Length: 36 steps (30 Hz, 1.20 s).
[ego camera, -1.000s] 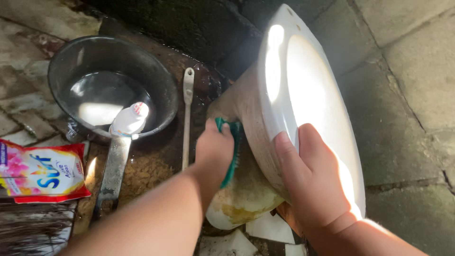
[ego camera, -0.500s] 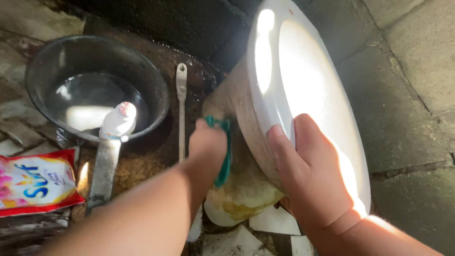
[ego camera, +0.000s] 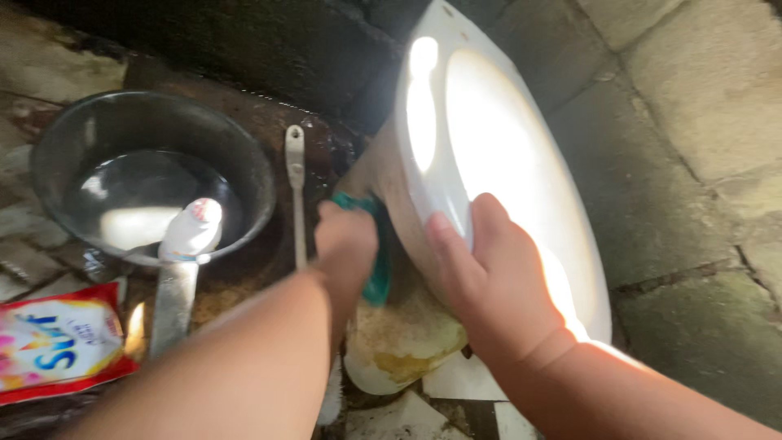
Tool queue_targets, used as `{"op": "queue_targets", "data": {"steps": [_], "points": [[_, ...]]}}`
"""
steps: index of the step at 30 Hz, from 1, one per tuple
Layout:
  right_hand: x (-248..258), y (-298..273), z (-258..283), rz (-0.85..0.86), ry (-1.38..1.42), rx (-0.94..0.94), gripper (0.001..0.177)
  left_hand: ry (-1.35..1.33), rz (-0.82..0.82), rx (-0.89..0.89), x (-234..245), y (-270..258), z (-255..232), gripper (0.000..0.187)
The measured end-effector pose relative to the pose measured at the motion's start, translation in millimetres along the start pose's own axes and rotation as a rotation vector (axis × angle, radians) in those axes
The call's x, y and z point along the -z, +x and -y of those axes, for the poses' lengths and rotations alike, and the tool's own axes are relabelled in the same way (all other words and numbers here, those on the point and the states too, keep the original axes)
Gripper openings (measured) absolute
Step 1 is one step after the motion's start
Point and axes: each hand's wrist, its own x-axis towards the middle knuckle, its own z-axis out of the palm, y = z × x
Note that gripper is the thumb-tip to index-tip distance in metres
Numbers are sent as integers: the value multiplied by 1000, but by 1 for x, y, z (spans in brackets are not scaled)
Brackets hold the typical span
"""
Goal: The person scrubs the inside of a white toilet bowl with a long-handled brush, then switches to a small green hand brush to scrub the rim and exterior base. The person rinses the brushes in a metal pot and pours water into the bowl to flush.
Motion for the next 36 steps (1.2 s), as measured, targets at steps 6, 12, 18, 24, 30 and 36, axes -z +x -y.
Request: {"op": "queue_targets", "data": {"steps": [6,12,18,24,30,36], "points": [[1,7,4,22,-29,-19,51,45,29,-40,0,-22,8,38],[11,19,28,164,-35,-185,57,41,103,-38,10,-75,24,36],[5,53,38,178,-100,-217,56,-110,-28,23,13,-22,-19,36],[6,40,51,178,-15,-316,56,111,65,-173,19,-86,40,31],[3,42,43,163,-30,-287,54,-13,-7,-79,11,-34,1,35],[4,46,49,134,-102,-253,60,56,-4,-136,11,-35,10,34]]}}
